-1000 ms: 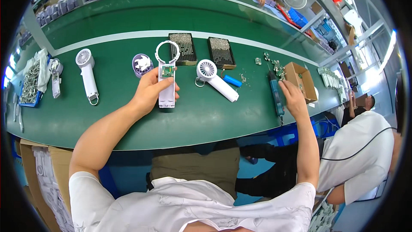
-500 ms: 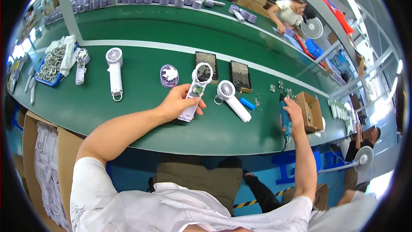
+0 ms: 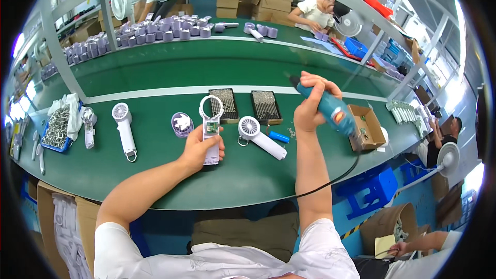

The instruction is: Assembling handheld portable fans on an electronics factory production line.

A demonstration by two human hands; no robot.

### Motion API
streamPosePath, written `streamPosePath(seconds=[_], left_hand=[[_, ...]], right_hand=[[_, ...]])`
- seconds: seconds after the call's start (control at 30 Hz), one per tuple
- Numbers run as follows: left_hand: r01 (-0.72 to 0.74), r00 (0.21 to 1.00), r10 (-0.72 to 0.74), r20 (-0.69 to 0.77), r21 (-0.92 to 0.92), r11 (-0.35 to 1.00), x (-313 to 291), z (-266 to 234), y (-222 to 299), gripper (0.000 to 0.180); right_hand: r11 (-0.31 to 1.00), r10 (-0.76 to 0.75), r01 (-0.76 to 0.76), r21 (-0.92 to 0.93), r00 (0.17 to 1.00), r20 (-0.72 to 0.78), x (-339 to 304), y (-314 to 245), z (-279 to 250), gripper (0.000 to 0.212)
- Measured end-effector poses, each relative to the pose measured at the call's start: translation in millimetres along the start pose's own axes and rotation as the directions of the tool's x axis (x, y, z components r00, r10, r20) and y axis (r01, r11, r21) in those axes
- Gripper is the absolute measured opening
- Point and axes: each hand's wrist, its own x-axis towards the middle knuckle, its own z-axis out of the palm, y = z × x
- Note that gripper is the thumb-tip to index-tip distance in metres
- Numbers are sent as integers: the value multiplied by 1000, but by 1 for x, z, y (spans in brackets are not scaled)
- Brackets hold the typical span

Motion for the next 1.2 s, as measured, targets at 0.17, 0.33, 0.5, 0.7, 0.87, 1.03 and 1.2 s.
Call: streamPosePath(seconds=[0.17, 0.33, 0.5, 0.7, 0.87, 1.03, 1.2], left_hand=[[12, 999, -13, 32, 36, 999, 3, 9, -4, 36], [48, 999, -48, 8, 12, 999, -4, -1, -1, 38], [58, 997, -59, 44, 11, 998, -9, -1, 2, 39], [66, 996, -60, 65, -93, 993, -6, -1, 4, 41], [90, 991, -84, 103, -59, 994, 1, 3, 2, 44], [50, 985, -48, 166, -8, 999, -6, -3, 5, 44], [97, 983, -106, 149, 64, 993, -8, 1, 6, 46]], right_hand=[[859, 485, -416, 298, 849, -212, 19, -12, 17, 37], [533, 811, -710, 460, 583, -40, 2, -48, 23, 57], [358, 882, -855, 375, 442, 165, -24, -71, 21, 64], [302, 818, -924, 233, 377, 435, -42, -65, 32, 98], [347, 709, -870, 352, 488, 508, -50, -66, 31, 102], [243, 755, -837, 491, 481, 446, -54, -69, 26, 111], [440, 651, -743, 505, 651, 390, -64, -63, 23, 113]])
